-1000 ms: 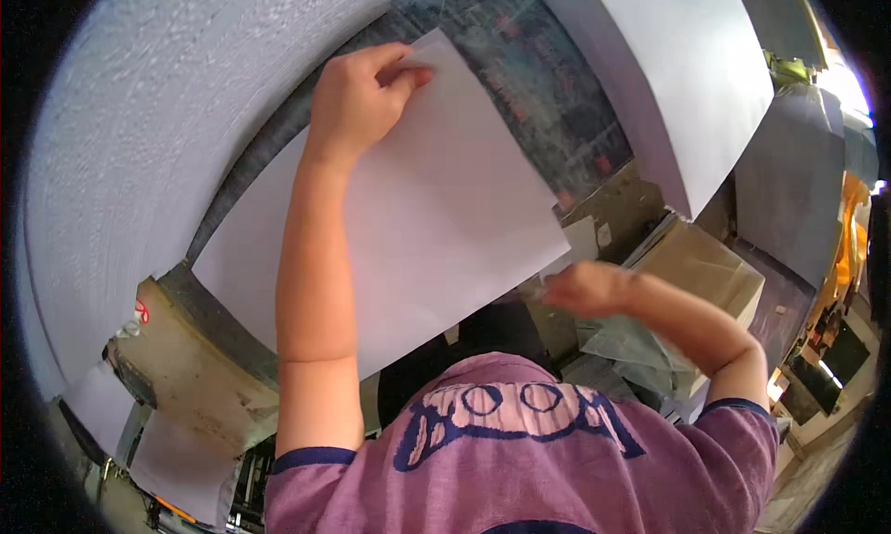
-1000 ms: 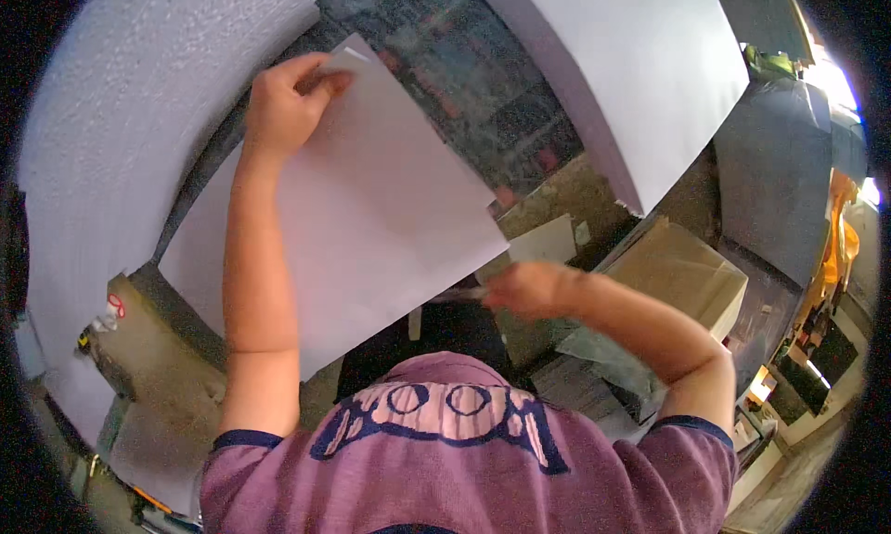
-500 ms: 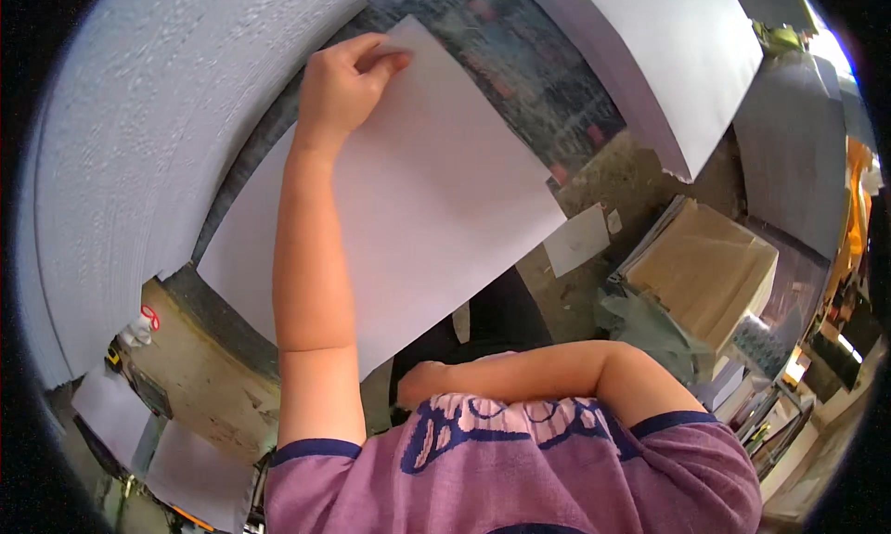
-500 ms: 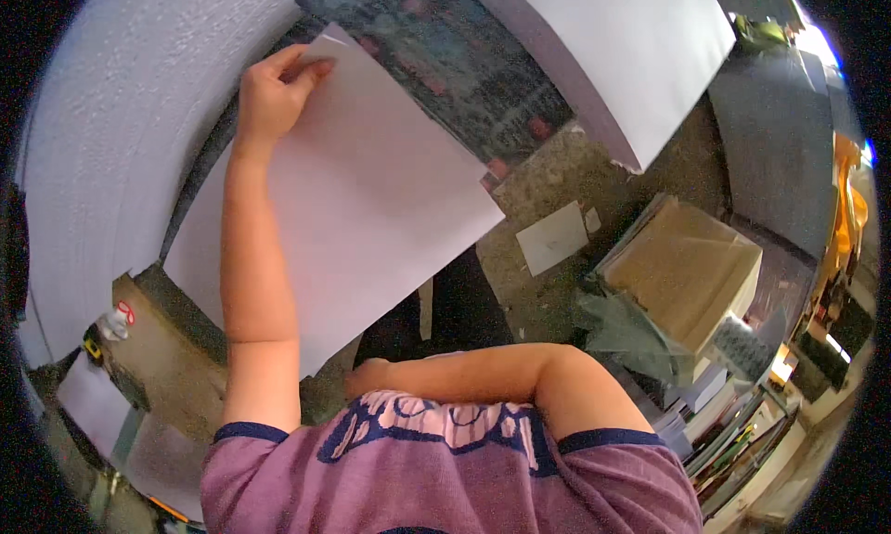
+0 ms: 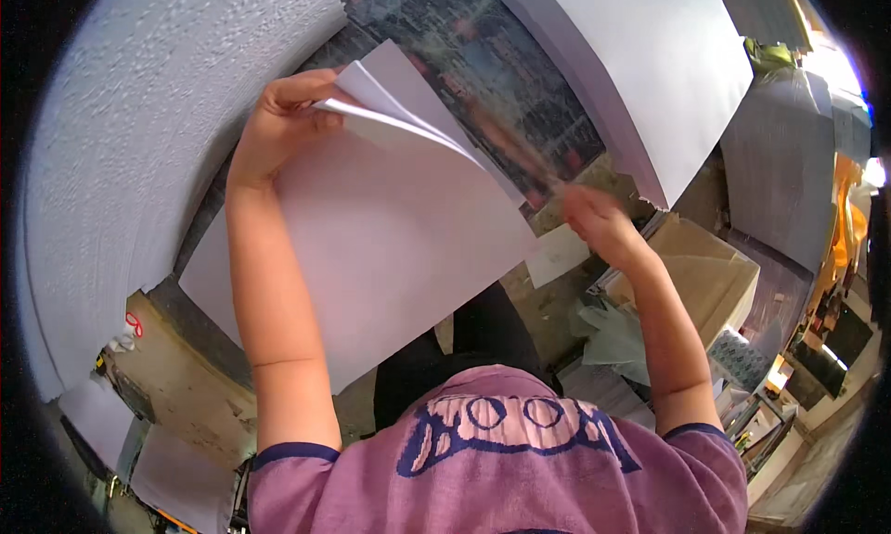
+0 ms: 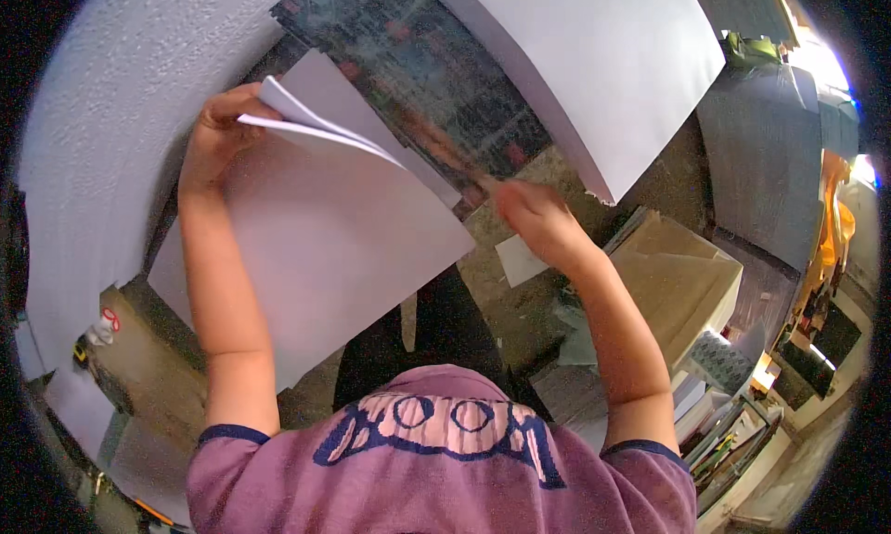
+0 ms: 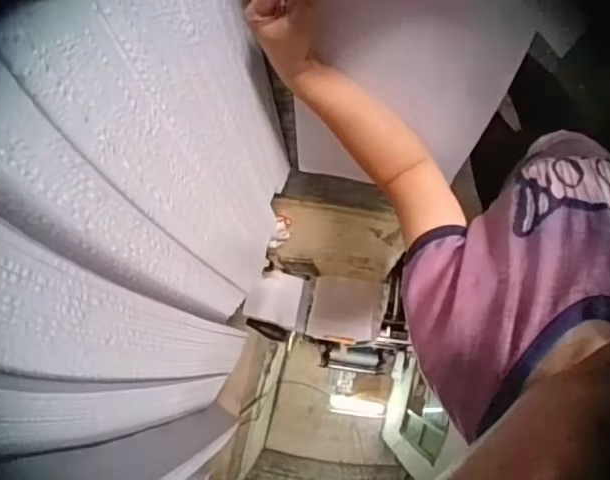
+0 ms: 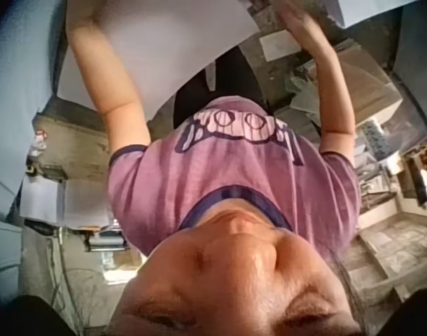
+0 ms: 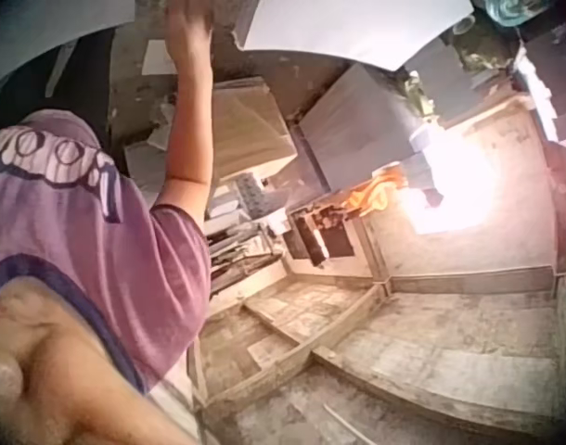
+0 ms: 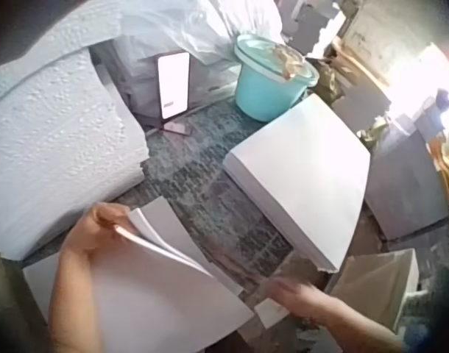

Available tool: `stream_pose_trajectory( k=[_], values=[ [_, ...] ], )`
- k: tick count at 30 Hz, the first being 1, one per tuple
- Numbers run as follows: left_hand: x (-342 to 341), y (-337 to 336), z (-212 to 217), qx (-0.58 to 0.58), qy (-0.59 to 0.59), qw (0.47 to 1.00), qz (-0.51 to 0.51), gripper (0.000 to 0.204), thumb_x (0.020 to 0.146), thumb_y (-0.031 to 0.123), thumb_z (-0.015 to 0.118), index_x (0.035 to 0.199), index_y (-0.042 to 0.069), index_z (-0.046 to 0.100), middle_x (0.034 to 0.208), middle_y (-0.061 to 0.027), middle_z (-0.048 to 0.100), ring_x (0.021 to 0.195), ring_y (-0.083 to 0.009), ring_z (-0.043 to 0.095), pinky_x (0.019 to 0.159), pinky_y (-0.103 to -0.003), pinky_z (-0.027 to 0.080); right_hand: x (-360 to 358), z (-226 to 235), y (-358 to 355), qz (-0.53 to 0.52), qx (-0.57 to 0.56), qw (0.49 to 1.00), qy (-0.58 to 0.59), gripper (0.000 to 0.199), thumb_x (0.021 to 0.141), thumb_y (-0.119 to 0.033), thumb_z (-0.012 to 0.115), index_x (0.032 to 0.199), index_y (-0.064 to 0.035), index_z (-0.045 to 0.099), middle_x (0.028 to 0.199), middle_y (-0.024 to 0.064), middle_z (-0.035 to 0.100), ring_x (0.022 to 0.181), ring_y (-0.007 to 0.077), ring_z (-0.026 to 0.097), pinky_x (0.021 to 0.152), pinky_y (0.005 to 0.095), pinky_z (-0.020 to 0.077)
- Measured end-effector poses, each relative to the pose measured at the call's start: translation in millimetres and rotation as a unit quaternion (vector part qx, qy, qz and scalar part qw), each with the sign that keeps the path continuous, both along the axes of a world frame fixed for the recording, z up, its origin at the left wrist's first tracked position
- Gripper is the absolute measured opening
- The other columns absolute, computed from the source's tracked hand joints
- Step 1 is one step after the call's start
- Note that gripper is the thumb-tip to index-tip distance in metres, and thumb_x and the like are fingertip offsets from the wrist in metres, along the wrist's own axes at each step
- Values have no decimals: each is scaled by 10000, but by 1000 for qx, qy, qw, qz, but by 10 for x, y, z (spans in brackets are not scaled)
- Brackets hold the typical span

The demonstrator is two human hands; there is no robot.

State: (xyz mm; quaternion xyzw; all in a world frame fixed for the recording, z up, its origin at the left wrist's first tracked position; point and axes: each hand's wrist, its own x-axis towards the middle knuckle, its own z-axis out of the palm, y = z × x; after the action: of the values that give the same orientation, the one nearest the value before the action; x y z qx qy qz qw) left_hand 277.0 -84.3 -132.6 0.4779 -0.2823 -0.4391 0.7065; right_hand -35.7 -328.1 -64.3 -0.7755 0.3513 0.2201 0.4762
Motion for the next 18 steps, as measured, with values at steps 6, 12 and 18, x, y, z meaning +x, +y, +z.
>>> stream_pose_trajectory(
  k=[6,12,18],
  values=[
    [-46,-51,87,153,-112,980,60,189,759,5,696,947,26,689,894,-17,684,803,-70,596,714,-214,465,112,4,-391,353,-40,932,75,362,929,-333,490,873,9,593,768,192,596,726,337,583,662,419,440],
    [-222,-315,145,227,-265,925,152,196,766,76,715,951,18,683,814,-39,689,709,-82,598,649,-220,476,-90,-80,-523,386,81,913,108,323,922,-322,496,848,-19,583,783,185,602,701,345,583,646,431,451],
    [-209,-298,77,219,-289,917,169,183,767,76,701,941,20,686,800,-47,692,702,-88,601,645,-230,479,-215,-351,1130,472,195,859,20,243,920,-256,468,941,-58,608,897,158,614,816,325,618,720,430,508]
  ],
)
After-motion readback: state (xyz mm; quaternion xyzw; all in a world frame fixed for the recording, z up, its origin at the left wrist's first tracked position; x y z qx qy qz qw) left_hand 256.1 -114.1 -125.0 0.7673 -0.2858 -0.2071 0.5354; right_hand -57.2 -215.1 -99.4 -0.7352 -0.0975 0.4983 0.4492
